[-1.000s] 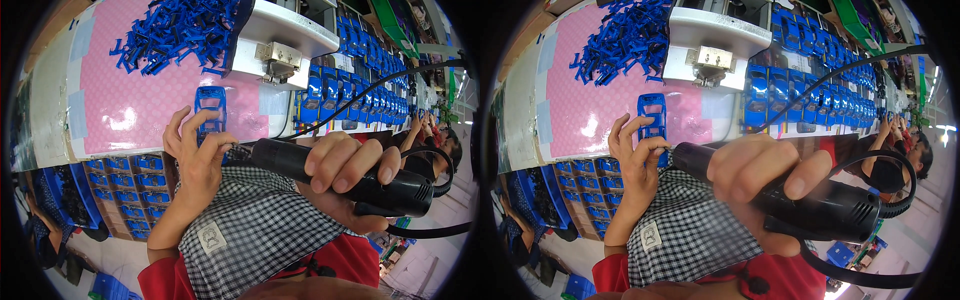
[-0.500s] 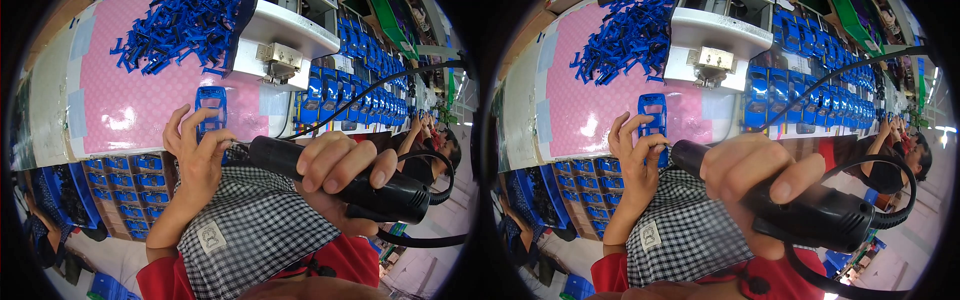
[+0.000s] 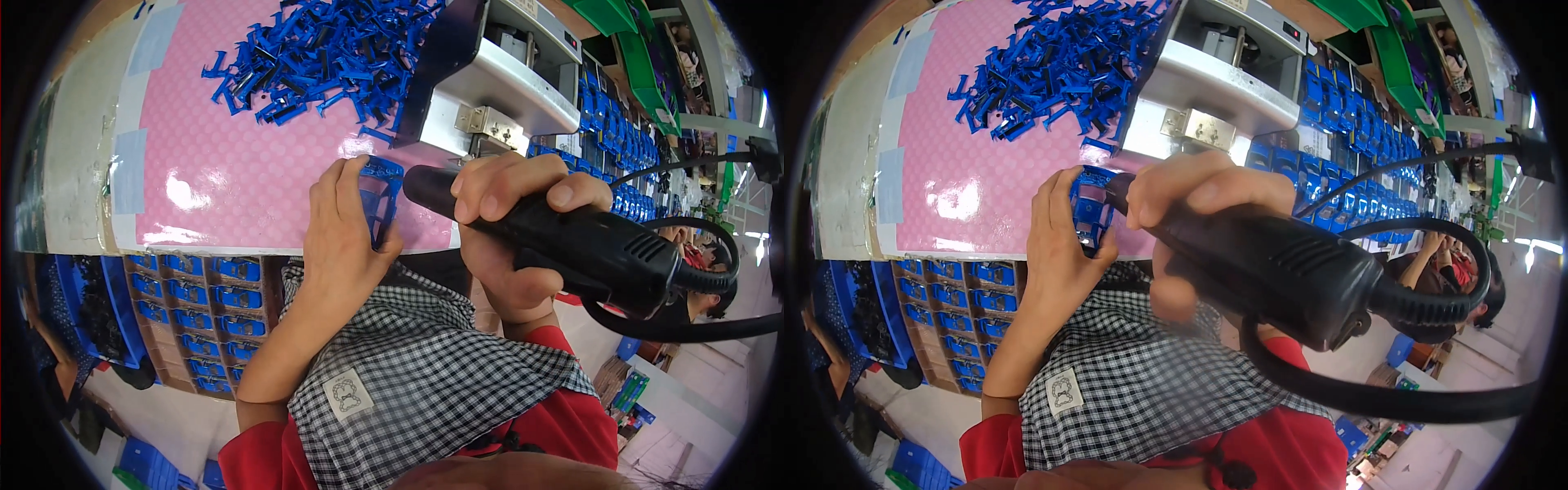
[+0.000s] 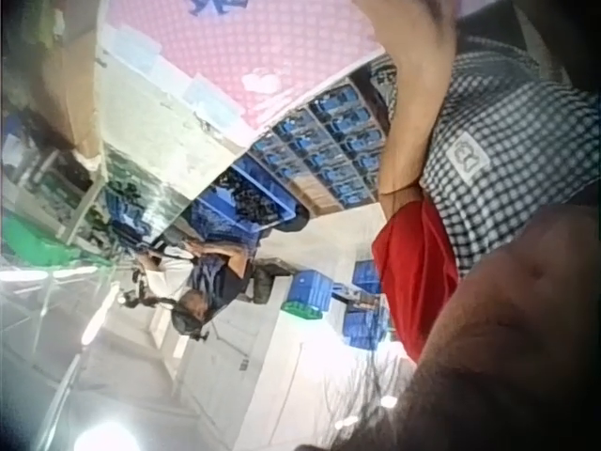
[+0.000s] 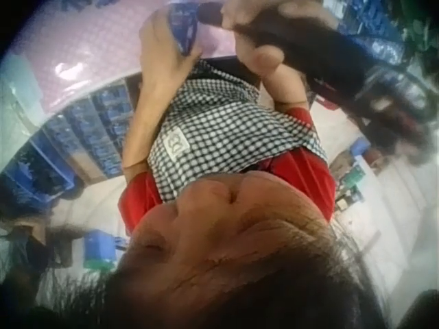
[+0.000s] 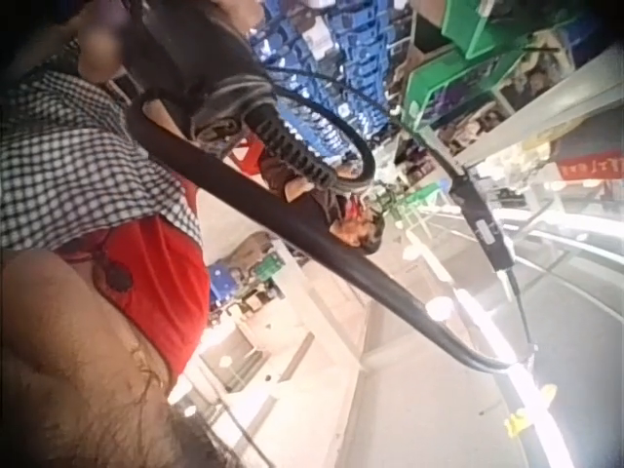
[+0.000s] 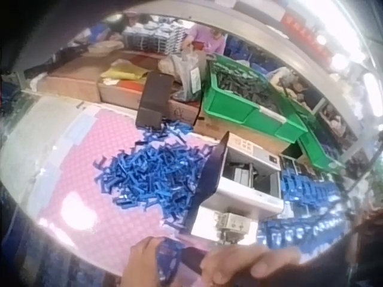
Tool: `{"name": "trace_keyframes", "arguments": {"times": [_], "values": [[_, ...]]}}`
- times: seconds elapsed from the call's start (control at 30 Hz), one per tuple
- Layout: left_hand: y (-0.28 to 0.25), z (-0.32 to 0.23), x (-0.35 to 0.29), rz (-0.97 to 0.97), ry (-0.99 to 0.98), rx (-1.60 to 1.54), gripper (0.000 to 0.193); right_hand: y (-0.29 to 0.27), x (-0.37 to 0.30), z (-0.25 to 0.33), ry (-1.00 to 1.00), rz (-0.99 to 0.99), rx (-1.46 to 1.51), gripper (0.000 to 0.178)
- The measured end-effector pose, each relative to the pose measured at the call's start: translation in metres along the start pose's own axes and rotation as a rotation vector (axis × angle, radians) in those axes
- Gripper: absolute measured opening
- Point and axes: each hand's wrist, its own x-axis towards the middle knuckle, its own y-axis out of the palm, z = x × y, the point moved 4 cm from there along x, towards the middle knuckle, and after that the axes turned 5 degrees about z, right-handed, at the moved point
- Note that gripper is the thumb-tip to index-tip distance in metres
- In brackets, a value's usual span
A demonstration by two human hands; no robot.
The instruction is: The person assembles toy car bodies by attaching plastic parts to each car shell, fastening them using a handheld power tool, and placing the assembled toy cars onto the table.
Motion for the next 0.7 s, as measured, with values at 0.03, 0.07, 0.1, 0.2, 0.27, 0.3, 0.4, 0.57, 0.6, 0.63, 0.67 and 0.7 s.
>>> {"name": "trace_keyframes", "arguments": {"times": [0.03,0.07,0.1,0.2,0.27,0.3,0.4,0.57,0.6,0.63,0.67,0.7], "values": [[-0.0007,-0.0006,0.0004,0.006,0.014,-0.004,0.083,-0.0015,0.001,-0.0011,0.003,0.006,-0.001,0.058],[-0.0014,-0.0002,0.0001,0.003,0.01,-0.008,0.083,-0.0025,0.0015,-0.003,0.014,0.015,0.009,0.058],[-0.0018,0.0,-0.0003,0.006,0.011,-0.015,0.082,-0.0026,0.0024,-0.0044,0.025,0.022,0.019,0.058],[-0.0018,0.0006,-0.0004,0.011,0.007,-0.03,0.082,-0.0014,0.004,-0.0041,0.077,0.004,0.0,0.058],[-0.002,0.0004,-0.0002,0.014,0.002,-0.038,0.082,-0.0006,0.0043,-0.0043,0.089,-0.012,-0.026,0.057],[-0.0024,0.0,-0.0001,0.022,-0.003,-0.04,0.082,-0.0008,0.0044,-0.0045,0.101,-0.03,-0.052,0.056],[-0.0034,-0.0014,0.0002,0.024,-0.026,-0.056,0.079,-0.0015,0.0029,-0.0047,0.103,-0.041,-0.053,0.055],[-0.0041,-0.0017,-0.0006,0.024,-0.05,-0.071,0.076,-0.0026,0.0025,-0.0041,0.111,-0.049,-0.052,0.056],[-0.0038,-0.0014,-0.0005,0.024,-0.045,-0.071,0.076,-0.0027,0.0029,-0.0036,0.098,-0.041,-0.043,0.056],[-0.0036,-0.0012,-0.0005,0.023,-0.041,-0.07,0.076,-0.0037,0.003,-0.0041,0.099,-0.041,-0.044,0.056],[-0.0039,-0.0013,-0.0005,0.023,-0.042,-0.071,0.076,-0.0047,0.003,-0.0047,0.093,-0.033,-0.035,0.056],[-0.0043,-0.0016,-0.0007,0.027,-0.046,-0.071,0.076,-0.0049,0.0031,-0.0052,0.088,-0.026,-0.025,0.056]]}}
